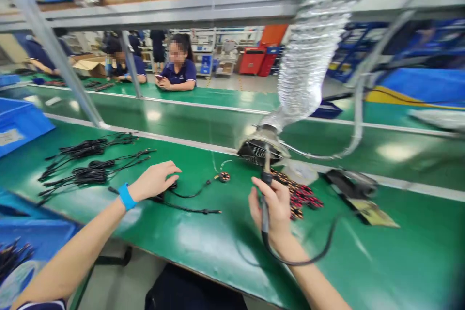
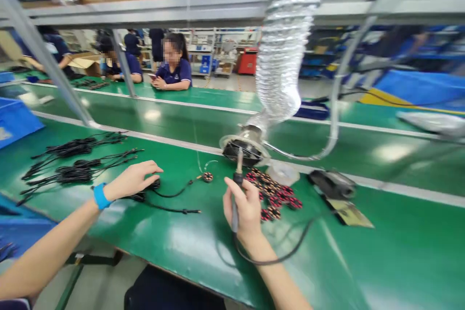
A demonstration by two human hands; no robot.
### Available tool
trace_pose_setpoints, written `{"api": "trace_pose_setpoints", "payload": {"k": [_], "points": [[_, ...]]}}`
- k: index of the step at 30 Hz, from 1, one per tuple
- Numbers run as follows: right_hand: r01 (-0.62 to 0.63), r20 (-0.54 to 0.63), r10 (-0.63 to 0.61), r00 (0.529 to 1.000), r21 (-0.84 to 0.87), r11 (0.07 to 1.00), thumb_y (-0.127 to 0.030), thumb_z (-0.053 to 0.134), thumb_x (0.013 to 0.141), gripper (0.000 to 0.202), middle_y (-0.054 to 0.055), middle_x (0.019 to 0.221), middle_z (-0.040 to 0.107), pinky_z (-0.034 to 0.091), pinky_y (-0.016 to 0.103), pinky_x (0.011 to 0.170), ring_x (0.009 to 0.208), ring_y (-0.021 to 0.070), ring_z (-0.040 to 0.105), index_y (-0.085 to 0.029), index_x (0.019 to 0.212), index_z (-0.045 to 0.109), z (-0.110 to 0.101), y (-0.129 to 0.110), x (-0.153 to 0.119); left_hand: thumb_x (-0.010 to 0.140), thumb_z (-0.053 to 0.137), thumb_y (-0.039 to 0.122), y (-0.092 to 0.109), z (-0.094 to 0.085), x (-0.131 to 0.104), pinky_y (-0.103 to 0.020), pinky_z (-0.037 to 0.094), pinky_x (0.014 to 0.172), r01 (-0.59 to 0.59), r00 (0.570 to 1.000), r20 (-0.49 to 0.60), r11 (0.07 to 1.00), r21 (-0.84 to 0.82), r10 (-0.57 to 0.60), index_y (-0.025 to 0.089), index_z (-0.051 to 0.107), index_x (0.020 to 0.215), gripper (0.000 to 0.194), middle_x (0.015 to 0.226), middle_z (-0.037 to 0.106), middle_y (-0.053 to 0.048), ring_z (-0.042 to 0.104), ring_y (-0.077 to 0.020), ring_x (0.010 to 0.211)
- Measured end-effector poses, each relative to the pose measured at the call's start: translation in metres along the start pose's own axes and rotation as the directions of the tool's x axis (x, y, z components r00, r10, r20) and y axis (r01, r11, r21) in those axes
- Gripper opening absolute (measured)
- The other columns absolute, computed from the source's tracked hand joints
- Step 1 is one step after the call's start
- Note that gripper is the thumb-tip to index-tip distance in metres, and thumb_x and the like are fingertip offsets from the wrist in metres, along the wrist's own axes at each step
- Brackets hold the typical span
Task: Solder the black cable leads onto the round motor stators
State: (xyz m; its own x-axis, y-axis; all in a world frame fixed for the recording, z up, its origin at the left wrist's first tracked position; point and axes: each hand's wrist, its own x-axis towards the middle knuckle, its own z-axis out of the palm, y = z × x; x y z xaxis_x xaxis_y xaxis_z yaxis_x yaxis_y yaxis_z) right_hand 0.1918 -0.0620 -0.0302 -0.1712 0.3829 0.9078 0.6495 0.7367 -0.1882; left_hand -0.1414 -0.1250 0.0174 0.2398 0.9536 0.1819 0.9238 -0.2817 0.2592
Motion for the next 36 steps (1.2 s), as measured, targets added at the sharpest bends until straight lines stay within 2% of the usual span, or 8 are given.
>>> {"api": "trace_pose_setpoints", "payload": {"k": [4,9,12,17,23,27,31,36], "points": [[-0.029,0.025,0.030,0.999,-0.048,0.998,-0.009,0.054,0.088,0.036,0.008,0.104,0.057,0.056,0.032,0.075,0.087,0.0164,0.063,-0.023,0.120,0.062,-0.022,0.009,-0.008,0.093,0.049,0.032,0.029,0.037,0.070,-0.032,0.052,0.080,-0.070,0.997,-0.041,0.976,-0.208,0.063,0.017,0.067,0.112,0.030,0.106,0.064,-0.009,0.064,-0.0182,0.083],[-0.178,0.082,0.185,0.979,-0.089,0.980,-0.012,0.053,0.090,0.033,0.007,0.103,0.057,0.057,0.033,0.078,0.089,0.0178,0.064,-0.023,0.119,0.064,-0.047,0.025,-0.037,0.087,0.057,0.032,0.046,0.082,0.150,-0.036,0.051,0.085,0.026,0.994,-0.095,0.983,-0.184,-0.044,0.010,0.068,0.112,0.035,0.109,0.063,-0.013,0.064,-0.0209,0.083],[-0.258,0.143,0.271,0.952,-0.104,0.960,-0.013,0.052,0.090,0.035,0.009,0.107,0.055,0.057,0.035,0.081,0.092,0.0197,0.064,-0.022,0.123,0.061,-0.058,0.033,-0.051,0.084,0.059,0.032,0.050,0.100,0.176,-0.037,0.051,0.085,0.086,0.992,-0.073,0.981,-0.174,-0.100,0.011,0.072,0.091,0.026,0.097,0.066,-0.012,0.063,-0.0231,0.081],[-0.318,0.249,0.329,0.911,-0.084,0.944,-0.013,0.053,0.091,0.039,0.011,0.112,0.053,0.056,0.037,0.085,0.096,0.0216,0.064,-0.023,0.129,0.055,-0.065,0.039,-0.060,0.081,0.054,0.028,0.048,0.104,0.186,-0.035,0.049,0.081,0.087,0.995,-0.029,0.977,-0.195,-0.095,0.017,0.064,0.060,0.026,0.079,0.067,-0.009,0.063,-0.0244,0.082],[-0.270,0.306,0.284,0.909,-0.088,0.959,-0.010,0.054,0.089,0.041,0.010,0.111,0.055,0.055,0.039,0.085,0.097,0.0233,0.061,-0.024,0.128,0.054,-0.055,0.033,-0.057,0.086,0.049,0.041,0.047,0.106,0.183,-0.033,0.052,0.078,0.108,0.994,-0.002,0.965,-0.239,-0.112,0.016,0.068,0.079,0.032,0.086,0.071,-0.009,0.065,-0.0229,0.084],[-0.260,0.356,0.284,0.890,-0.116,0.959,-0.010,0.055,0.088,0.041,0.012,0.111,0.056,0.054,0.041,0.088,0.100,0.0249,0.059,-0.022,0.127,0.055,-0.053,0.028,-0.057,0.078,0.059,0.030,0.049,0.118,0.192,-0.031,0.053,0.081,0.167,0.985,0.010,0.952,-0.256,-0.170,0.010,0.065,0.106,0.035,0.098,0.072,-0.011,0.068,-0.0200,0.084],[-0.303,0.382,0.310,0.870,-0.079,0.950,-0.008,0.052,0.088,0.046,0.011,0.112,0.054,0.055,0.040,0.088,0.101,0.0238,0.059,-0.024,0.131,0.053,-0.059,0.027,-0.061,0.072,0.055,0.018,0.044,0.119,0.200,-0.033,0.052,0.089,0.171,0.985,0.038,0.956,-0.237,-0.167,0.011,0.071,0.099,0.032,0.096,0.074,-0.012,0.068,-0.0230,0.088],[-0.331,0.420,0.284,0.862,0.042,0.943,-0.004,0.044,0.089,0.049,0.011,0.115,0.053,0.055,0.037,0.088,0.101,0.0207,0.061,-0.025,0.133,0.051,-0.058,0.022,-0.063,0.074,0.050,0.023,0.044,0.107,0.199,-0.033,0.049,0.088,0.164,0.986,0.080,0.959,-0.231,-0.149,0.015,0.075,0.085,0.028,0.096,0.075,-0.011,0.068,-0.0270,0.094]]}}
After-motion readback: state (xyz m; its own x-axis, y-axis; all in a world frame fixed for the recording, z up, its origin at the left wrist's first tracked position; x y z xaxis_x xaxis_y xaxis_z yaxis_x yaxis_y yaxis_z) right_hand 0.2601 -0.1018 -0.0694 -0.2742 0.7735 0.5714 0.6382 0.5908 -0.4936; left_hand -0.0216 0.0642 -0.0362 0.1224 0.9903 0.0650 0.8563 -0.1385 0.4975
